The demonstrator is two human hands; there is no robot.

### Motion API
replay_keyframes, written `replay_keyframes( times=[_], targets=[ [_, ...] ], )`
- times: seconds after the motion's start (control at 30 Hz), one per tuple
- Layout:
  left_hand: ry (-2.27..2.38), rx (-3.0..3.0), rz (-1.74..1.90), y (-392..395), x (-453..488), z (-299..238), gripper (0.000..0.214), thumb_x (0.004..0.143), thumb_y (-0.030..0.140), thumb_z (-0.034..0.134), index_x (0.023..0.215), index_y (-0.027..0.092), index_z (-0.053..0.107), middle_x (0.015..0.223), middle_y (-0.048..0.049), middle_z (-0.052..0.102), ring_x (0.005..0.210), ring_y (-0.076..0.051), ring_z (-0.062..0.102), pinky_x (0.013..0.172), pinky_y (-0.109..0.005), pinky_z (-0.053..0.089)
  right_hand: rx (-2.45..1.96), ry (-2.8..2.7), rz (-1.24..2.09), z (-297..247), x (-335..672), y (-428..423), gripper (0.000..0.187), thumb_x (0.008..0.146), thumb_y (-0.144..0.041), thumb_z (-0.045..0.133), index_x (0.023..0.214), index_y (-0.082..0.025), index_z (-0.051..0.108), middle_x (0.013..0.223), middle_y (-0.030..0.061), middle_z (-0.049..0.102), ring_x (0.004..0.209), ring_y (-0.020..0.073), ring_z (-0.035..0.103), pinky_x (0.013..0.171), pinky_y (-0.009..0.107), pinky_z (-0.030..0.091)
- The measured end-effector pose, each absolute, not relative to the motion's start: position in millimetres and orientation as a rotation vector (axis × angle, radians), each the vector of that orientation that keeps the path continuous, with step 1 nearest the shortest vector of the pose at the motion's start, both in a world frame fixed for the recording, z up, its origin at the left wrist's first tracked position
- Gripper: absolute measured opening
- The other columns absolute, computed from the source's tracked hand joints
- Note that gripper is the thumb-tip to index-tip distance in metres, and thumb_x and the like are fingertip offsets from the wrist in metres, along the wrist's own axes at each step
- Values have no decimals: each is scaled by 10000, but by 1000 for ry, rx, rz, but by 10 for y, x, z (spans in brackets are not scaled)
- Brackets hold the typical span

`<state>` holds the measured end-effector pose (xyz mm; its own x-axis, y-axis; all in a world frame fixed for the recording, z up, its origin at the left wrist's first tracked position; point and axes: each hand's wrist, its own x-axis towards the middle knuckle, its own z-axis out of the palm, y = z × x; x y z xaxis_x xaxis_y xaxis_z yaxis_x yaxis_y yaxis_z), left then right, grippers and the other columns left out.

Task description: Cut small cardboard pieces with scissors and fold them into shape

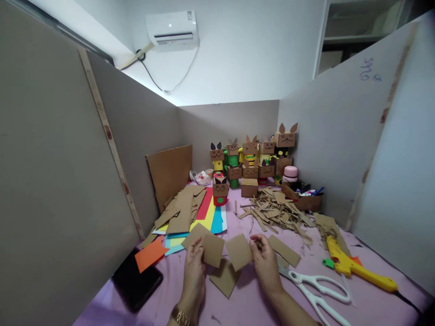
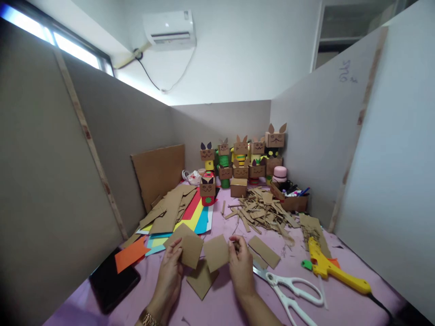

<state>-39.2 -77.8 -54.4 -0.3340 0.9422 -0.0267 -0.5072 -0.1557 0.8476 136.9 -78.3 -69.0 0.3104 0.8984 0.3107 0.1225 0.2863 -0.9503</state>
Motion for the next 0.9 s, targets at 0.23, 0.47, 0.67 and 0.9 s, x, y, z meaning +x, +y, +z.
replay_keyframes(
  times=[0.23,0.47,0.67,0.9],
  targets=[
    [1053,641,1865,-730,-452,-592,325,714,139,536,1020,239,490,978,-31,595,879,-140,592,750,-264,475,-1155,-1318,784,-714,1311,-806,190,798,-350,467,864,-184,533,697,23,612,653,195,565,584,270,425],
    [1176,604,1965,-687,-514,-623,242,741,128,516,954,231,464,975,-32,529,914,-127,538,836,-280,417,-1102,-1520,815,-688,1252,-866,98,688,-180,561,738,-194,645,766,38,613,755,221,563,681,307,406],
    [1008,788,1750,-772,-384,-549,349,622,216,667,933,220,508,859,-4,587,788,-143,594,713,-275,476,-1027,-1517,914,-684,1198,-854,238,740,-273,572,938,-159,637,817,74,662,732,219,606,663,319,468],
    [918,1002,1505,-894,-277,-465,209,580,140,680,772,176,603,778,-29,652,761,-165,606,637,-238,477,-933,-1434,788,-598,1246,-883,188,710,-123,522,750,-205,686,882,61,630,860,224,584,762,326,444]
  ],
)
